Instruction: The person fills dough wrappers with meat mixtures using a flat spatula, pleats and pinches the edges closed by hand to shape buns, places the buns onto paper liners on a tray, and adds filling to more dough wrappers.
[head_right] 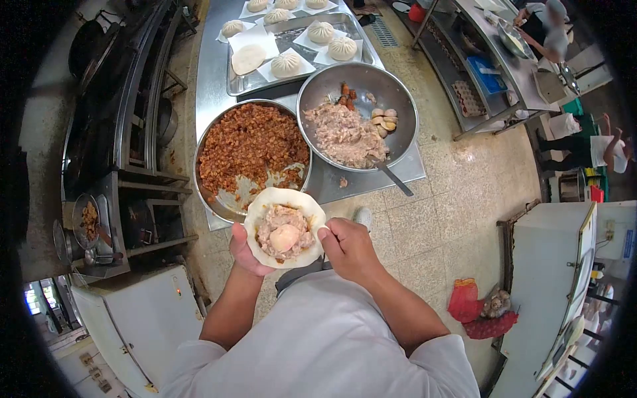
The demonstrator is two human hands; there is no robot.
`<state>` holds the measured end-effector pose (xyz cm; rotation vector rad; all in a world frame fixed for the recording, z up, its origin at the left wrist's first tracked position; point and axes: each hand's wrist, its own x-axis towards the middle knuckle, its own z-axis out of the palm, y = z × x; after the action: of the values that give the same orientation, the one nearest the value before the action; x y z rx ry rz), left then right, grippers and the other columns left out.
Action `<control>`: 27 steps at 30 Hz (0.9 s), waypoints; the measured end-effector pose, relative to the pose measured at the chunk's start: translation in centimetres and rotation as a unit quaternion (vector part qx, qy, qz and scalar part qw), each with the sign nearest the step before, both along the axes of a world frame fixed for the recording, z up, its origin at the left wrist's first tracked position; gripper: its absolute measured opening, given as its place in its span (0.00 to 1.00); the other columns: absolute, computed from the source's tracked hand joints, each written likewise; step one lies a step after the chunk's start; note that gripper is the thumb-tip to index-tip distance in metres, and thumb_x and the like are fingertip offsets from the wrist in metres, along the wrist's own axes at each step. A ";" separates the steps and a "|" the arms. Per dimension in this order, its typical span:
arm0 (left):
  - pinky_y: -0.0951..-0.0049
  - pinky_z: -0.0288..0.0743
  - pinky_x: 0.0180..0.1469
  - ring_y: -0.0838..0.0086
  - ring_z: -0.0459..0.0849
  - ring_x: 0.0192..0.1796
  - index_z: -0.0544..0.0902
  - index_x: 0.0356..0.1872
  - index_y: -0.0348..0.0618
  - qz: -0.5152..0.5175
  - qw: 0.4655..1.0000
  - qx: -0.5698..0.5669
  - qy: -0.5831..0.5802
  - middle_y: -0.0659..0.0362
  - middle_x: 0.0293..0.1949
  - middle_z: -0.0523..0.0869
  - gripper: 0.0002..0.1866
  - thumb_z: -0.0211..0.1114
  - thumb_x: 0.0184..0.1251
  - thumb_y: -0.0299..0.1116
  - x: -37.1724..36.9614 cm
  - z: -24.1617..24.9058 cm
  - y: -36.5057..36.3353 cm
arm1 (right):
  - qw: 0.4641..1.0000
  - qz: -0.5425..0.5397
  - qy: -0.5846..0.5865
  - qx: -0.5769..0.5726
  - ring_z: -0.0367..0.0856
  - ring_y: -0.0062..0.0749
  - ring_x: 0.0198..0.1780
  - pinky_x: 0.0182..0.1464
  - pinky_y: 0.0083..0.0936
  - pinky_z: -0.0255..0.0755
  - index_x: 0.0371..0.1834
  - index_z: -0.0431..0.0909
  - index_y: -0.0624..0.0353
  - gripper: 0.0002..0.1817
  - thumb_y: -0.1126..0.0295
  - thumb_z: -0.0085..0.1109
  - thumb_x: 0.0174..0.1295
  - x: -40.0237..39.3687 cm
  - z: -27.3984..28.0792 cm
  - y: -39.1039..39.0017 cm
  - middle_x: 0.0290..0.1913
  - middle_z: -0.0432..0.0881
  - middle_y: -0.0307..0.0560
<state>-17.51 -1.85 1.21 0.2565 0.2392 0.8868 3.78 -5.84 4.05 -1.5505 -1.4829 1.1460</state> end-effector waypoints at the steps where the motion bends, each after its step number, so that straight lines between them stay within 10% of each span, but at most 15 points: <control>1: 0.49 0.70 0.71 0.54 0.73 0.70 0.60 0.75 0.40 -0.002 1.000 -0.002 0.002 0.47 0.70 0.71 0.54 0.71 0.56 0.64 -0.1 -0.1 -0.1 | 1.000 0.018 -0.019 0.001 0.76 0.21 0.29 0.31 0.26 0.70 0.36 0.81 0.65 0.12 0.65 0.58 0.71 0.1 0.4 0.0 0.27 0.78 0.42; 10: 0.49 0.72 0.69 0.53 0.74 0.69 0.60 0.75 0.39 -0.011 1.000 -0.004 -0.014 0.45 0.70 0.71 0.53 0.69 0.57 0.65 0.0 0.9 0.3 | 0.958 -0.068 0.279 0.007 0.78 0.20 0.36 0.37 0.21 0.72 0.42 0.81 0.65 0.10 0.68 0.63 0.69 -1.1 0.1 0.7 0.36 0.79 0.40; 16: 0.49 0.71 0.70 0.53 0.74 0.70 0.60 0.75 0.39 -0.020 0.999 -0.026 0.011 0.45 0.70 0.71 0.52 0.68 0.59 0.65 0.1 1.0 0.3 | 0.997 0.010 -0.003 0.079 0.75 0.18 0.33 0.37 0.19 0.71 0.34 0.78 0.64 0.07 0.72 0.59 0.69 0.7 0.6 0.4 0.32 0.77 0.37; 27: 0.51 0.71 0.70 0.55 0.73 0.70 0.61 0.74 0.38 -0.069 0.998 0.014 0.002 0.45 0.70 0.71 0.51 0.69 0.60 0.62 0.1 2.2 1.1 | 0.986 -0.054 0.152 0.046 0.75 0.27 0.29 0.32 0.28 0.70 0.37 0.82 0.65 0.08 0.71 0.61 0.67 -0.2 1.8 1.9 0.29 0.77 0.44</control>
<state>-17.42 -0.73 3.43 0.2967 0.2101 0.7538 3.59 -3.97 5.89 -1.3094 -1.2167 1.1740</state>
